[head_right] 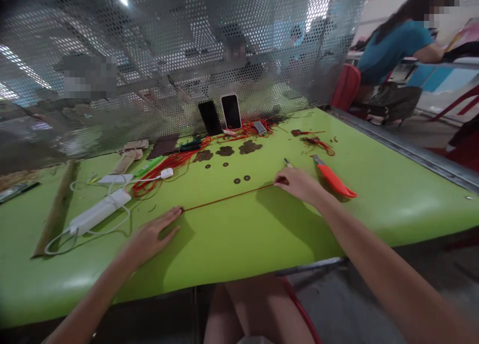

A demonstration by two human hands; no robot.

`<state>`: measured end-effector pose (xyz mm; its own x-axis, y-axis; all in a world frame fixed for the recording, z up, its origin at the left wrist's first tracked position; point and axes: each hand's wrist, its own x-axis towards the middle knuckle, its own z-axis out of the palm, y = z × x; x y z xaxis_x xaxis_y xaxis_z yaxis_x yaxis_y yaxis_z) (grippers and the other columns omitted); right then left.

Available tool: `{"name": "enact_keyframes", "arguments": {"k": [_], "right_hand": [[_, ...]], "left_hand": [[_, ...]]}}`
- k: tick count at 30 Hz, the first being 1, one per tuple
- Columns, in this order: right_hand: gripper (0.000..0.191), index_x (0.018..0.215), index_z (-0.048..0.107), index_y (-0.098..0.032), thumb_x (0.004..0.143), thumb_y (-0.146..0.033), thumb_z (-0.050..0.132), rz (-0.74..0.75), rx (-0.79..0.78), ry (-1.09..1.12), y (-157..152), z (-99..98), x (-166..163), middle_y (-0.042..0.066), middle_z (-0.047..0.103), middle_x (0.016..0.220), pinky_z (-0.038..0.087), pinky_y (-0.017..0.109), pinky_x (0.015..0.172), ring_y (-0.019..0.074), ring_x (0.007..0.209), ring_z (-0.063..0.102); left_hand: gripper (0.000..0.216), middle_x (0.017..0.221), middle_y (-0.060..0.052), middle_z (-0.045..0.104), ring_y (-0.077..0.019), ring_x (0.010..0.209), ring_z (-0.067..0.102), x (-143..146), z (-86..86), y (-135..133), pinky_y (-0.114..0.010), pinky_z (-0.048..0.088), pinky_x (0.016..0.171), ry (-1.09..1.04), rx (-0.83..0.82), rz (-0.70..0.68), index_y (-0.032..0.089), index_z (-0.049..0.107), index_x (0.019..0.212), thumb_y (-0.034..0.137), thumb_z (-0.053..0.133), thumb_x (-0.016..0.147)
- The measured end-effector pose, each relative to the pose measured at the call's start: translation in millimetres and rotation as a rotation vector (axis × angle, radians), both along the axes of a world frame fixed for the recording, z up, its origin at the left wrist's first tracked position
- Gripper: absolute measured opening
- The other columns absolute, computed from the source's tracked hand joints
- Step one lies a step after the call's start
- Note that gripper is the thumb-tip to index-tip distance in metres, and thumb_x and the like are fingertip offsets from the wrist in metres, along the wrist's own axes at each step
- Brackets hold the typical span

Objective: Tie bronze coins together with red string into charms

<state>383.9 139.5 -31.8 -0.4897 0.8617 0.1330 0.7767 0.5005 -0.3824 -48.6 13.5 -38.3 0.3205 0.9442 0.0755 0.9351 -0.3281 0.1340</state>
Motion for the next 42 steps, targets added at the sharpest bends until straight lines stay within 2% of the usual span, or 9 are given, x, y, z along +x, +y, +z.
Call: {"name": "enact_keyframes", "arguments": {"k": [10,19,25,28,30,33,36,39,42], "right_hand": [[0.013,0.085,0.070,-0.019,0.082,-0.022,0.058,-0.008,0.036,0.062,4.0,-6.6,9.8,0.005,0.072,0.086,0.049,0.032,0.073,0.0192,0.076,0.065],[0.012,0.086,0.070,-0.019,0.082,-0.020,0.058,-0.056,0.014,0.038,1.0,-0.6,13.9,0.005,0.072,0.087,0.050,0.032,0.073,0.0193,0.077,0.065],[0.015,0.088,0.068,-0.019,0.084,-0.021,0.054,-0.059,0.072,-0.013,2.6,-7.3,23.5,0.005,0.071,0.090,0.049,0.034,0.077,0.0210,0.081,0.065],[0.018,0.094,0.066,-0.020,0.085,-0.026,0.052,-0.066,0.135,-0.022,-1.9,-4.2,30.0,0.007,0.069,0.097,0.048,0.035,0.079,0.0219,0.086,0.063],[0.024,0.100,0.065,-0.018,0.085,-0.029,0.050,-0.136,0.183,-0.037,-6.9,2.1,37.2,0.010,0.067,0.102,0.048,0.037,0.081,0.0240,0.090,0.062],[0.030,0.105,0.064,-0.014,0.085,-0.032,0.050,-0.324,0.217,-0.083,-12.5,9.8,55.7,0.015,0.064,0.106,0.045,0.042,0.087,0.0294,0.099,0.058],[0.036,0.108,0.062,-0.012,0.083,-0.036,0.053,-0.446,0.190,-0.146,-13.2,5.5,80.4,0.022,0.060,0.109,0.040,0.048,0.091,0.0354,0.103,0.055],[0.042,0.111,0.059,-0.014,0.083,-0.044,0.051,-0.485,0.121,-0.141,-12.0,-5.7,99.7,0.024,0.059,0.105,0.044,0.047,0.080,0.0362,0.094,0.058],[0.038,0.113,0.056,-0.019,0.080,-0.037,0.054,-0.508,0.063,-0.083,-13.1,-9.5,104.8,0.021,0.059,0.103,0.045,0.042,0.069,0.0313,0.081,0.060]], "left_hand": [[0.051,0.137,-0.004,0.048,-0.0204,0.124,0.048,-2.5,-2.6,-2.6,-0.039,0.039,0.106,0.044,0.054,0.005,0.021,0.046,0.134,0.044,0.041,0.089],[0.051,0.138,-0.003,0.048,-0.0211,0.124,0.048,-0.6,-1.4,-5.5,-0.039,0.040,0.105,0.041,0.075,0.004,0.022,0.044,0.136,0.044,0.040,0.089],[0.051,0.139,-0.003,0.047,-0.0203,0.124,0.048,-0.9,-1.6,-6.5,-0.038,0.040,0.105,0.045,0.093,-0.004,0.022,0.043,0.136,0.043,0.038,0.090],[0.051,0.138,-0.005,0.048,-0.0208,0.127,0.046,-2.7,-3.2,-5.7,-0.040,0.039,0.106,0.065,0.125,-0.023,0.020,0.043,0.136,0.042,0.037,0.091],[0.051,0.137,-0.005,0.050,-0.0218,0.128,0.044,-3.5,-3.8,-5.1,-0.042,0.038,0.107,0.079,0.149,-0.036,0.019,0.044,0.135,0.043,0.037,0.091],[0.051,0.135,-0.005,0.052,-0.0231,0.127,0.045,-4.0,-2.7,-5.5,-0.044,0.038,0.107,0.092,0.164,-0.035,0.020,0.044,0.135,0.044,0.039,0.090],[0.052,0.136,-0.005,0.051,-0.0238,0.128,0.044,-4.5,-0.4,-7.1,-0.045,0.037,0.107,0.112,0.166,-0.019,0.022,0.039,0.138,0.041,0.041,0.090],[0.051,0.138,-0.006,0.049,-0.0254,0.131,0.040,-3.1,2.3,-6.7,-0.047,0.035,0.108,0.128,0.214,-0.037,0.022,0.039,0.137,0.037,0.044,0.089],[0.041,0.132,-0.005,0.054,-0.0256,0.126,0.045,11.6,8.4,-0.4,-0.048,0.037,0.106,0.112,0.277,-0.072,0.024,0.051,0.127,0.034,0.046,0.088]]}}
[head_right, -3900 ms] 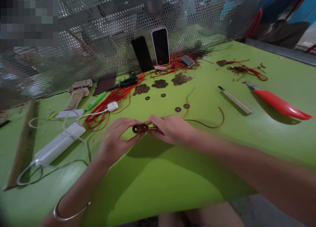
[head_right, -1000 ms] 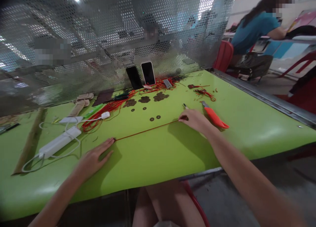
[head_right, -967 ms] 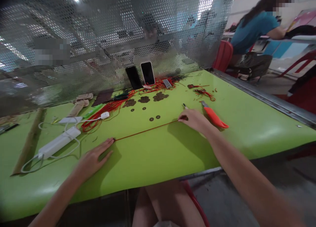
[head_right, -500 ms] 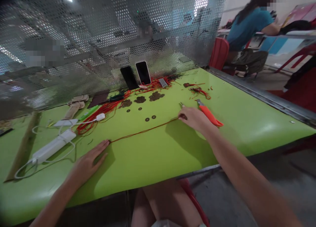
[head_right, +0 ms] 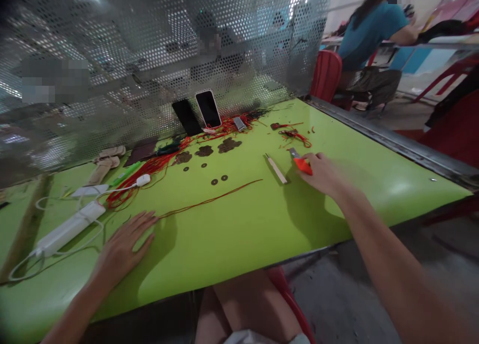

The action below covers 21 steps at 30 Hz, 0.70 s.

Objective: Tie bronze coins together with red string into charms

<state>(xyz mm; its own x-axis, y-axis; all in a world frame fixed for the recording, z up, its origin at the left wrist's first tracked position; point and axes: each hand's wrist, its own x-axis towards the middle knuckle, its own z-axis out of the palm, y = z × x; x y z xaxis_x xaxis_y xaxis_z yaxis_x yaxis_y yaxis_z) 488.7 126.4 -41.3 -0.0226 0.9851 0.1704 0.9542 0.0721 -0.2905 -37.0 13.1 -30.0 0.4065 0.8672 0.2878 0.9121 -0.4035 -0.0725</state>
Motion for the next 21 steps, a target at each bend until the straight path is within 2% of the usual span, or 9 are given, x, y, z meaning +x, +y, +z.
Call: {"name": "enact_keyframes", "arguments": {"k": [2,4,7,9,12,14,16,18,21], "right_hand": [[0.039,0.116,0.053,-0.020,0.078,-0.030,0.053,-0.021,-0.019,0.056,-2.7,4.8,-3.9,0.019,0.060,0.101,0.045,0.039,0.067,0.0293,0.079,0.060],[0.042,0.121,0.049,-0.018,0.079,-0.027,0.049,-0.055,-0.037,0.158,-6.8,13.4,-11.6,0.017,0.062,0.097,0.045,0.037,0.065,0.0271,0.076,0.060],[0.043,0.126,0.042,-0.018,0.084,-0.025,0.038,-0.061,-0.109,0.475,-14.8,26.3,-27.6,0.012,0.063,0.086,0.044,0.030,0.052,0.0191,0.059,0.057],[0.041,0.125,0.038,-0.020,0.084,-0.024,0.034,-0.032,-0.211,0.764,-20.7,32.3,-39.4,0.008,0.062,0.083,0.044,0.026,0.045,0.0160,0.054,0.056],[0.033,0.115,0.040,-0.021,0.082,-0.023,0.035,0.019,-0.335,1.080,-28.6,36.9,-54.6,0.003,0.058,0.078,0.050,0.026,0.047,0.0144,0.054,0.056],[0.022,0.103,0.044,-0.021,0.082,-0.024,0.038,0.056,-0.388,1.184,-31.9,37.6,-60.6,0.002,0.055,0.073,0.052,0.025,0.049,0.0141,0.056,0.056],[0.014,0.096,0.046,-0.021,0.084,-0.027,0.040,0.061,-0.427,1.227,-32.6,37.1,-63.4,0.001,0.052,0.070,0.052,0.024,0.048,0.0136,0.057,0.055],[0.015,0.096,0.047,-0.022,0.087,-0.032,0.040,0.046,-0.461,1.223,-30.7,35.9,-64.7,0.000,0.049,0.067,0.051,0.023,0.047,0.0122,0.054,0.052],[0.022,0.108,0.046,-0.023,0.090,-0.034,0.039,0.052,-0.496,1.144,-25.0,35.1,-67.9,-0.002,0.048,0.068,0.051,0.023,0.045,0.0096,0.047,0.049]], "left_hand": [[0.032,0.123,-0.005,0.061,-0.0249,0.118,0.053,23.8,7.6,8.7,-0.047,0.041,0.102,-0.035,0.019,-0.022,0.024,0.059,0.117,0.032,0.046,0.088],[0.029,0.116,-0.005,0.065,-0.0238,0.110,0.058,59.7,16.9,21.5,-0.045,0.045,0.097,-0.092,-0.003,-0.042,0.023,0.062,0.112,0.031,0.047,0.088],[0.027,0.107,-0.006,0.068,-0.0216,0.100,0.062,127.1,27.3,48.2,-0.044,0.048,0.093,-0.178,-0.109,-0.114,0.021,0.064,0.109,0.028,0.047,0.089],[0.025,0.104,-0.008,0.069,-0.0212,0.097,0.063,171.3,27.7,69.1,-0.042,0.050,0.090,-0.228,-0.154,-0.150,0.019,0.065,0.106,0.026,0.051,0.087],[0.021,0.095,-0.010,0.069,-0.0214,0.086,0.063,221.2,18.3,97.6,-0.039,0.052,0.078,-0.248,-0.195,-0.142,0.015,0.067,0.099,0.023,0.056,0.083],[0.015,0.078,-0.008,0.067,-0.0195,0.067,0.061,240.3,9.2,110.0,-0.035,0.051,0.062,-0.275,-0.243,-0.131,0.017,0.070,0.087,0.022,0.057,0.082],[0.016,0.067,-0.007,0.062,-0.0186,0.057,0.056,249.5,1.4,116.0,-0.032,0.046,0.053,-0.317,-0.248,-0.129,0.018,0.070,0.075,0.019,0.055,0.081],[0.021,0.063,-0.007,0.059,-0.0188,0.054,0.054,252.5,-3.5,117.4,-0.033,0.043,0.051,-0.351,-0.235,-0.136,0.018,0.069,0.069,0.015,0.052,0.081],[0.024,0.062,-0.007,0.058,-0.0190,0.055,0.054,251.6,-5.6,115.6,-0.034,0.043,0.053,-0.386,-0.232,-0.145,0.018,0.068,0.067,0.013,0.049,0.081]]}}
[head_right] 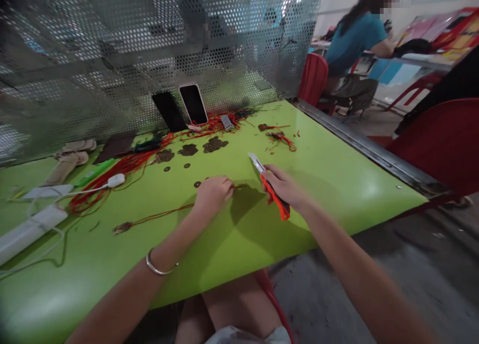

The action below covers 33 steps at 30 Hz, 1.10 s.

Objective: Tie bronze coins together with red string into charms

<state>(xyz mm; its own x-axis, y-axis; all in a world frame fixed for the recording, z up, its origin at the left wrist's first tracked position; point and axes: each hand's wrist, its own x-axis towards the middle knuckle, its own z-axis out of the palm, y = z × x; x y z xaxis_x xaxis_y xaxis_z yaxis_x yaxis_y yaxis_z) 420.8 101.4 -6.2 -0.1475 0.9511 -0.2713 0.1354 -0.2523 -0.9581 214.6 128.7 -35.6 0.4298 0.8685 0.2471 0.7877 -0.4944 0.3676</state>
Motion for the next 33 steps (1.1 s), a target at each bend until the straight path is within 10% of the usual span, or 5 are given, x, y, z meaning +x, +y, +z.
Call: {"name": "enact_keyframes", "arguments": {"k": [11,33], "right_hand": [[0.026,0.111,0.045,-0.025,0.093,-0.040,0.034,0.246,0.019,-0.175,22.9,-4.3,-37.0,-0.004,0.047,0.057,0.052,0.024,0.048,0.0126,0.048,0.057],[0.063,0.065,0.049,-0.020,0.081,-0.076,0.025,0.215,0.142,-0.402,30.2,2.1,-60.5,0.003,0.053,0.058,0.041,0.029,0.052,0.0146,0.051,0.049]], "left_hand": [[0.009,0.079,-0.004,0.068,-0.0134,0.071,0.062,-20.4,17.7,-8.8,-0.030,0.053,0.069,-0.714,-0.223,0.201,0.017,0.063,0.080,0.025,0.060,0.078],[0.001,0.072,0.000,0.063,-0.0088,0.061,0.059,-15.8,25.3,-15.6,-0.021,0.050,0.056,-0.831,-0.243,0.217,0.018,0.058,0.079,0.019,0.057,0.079]]}}
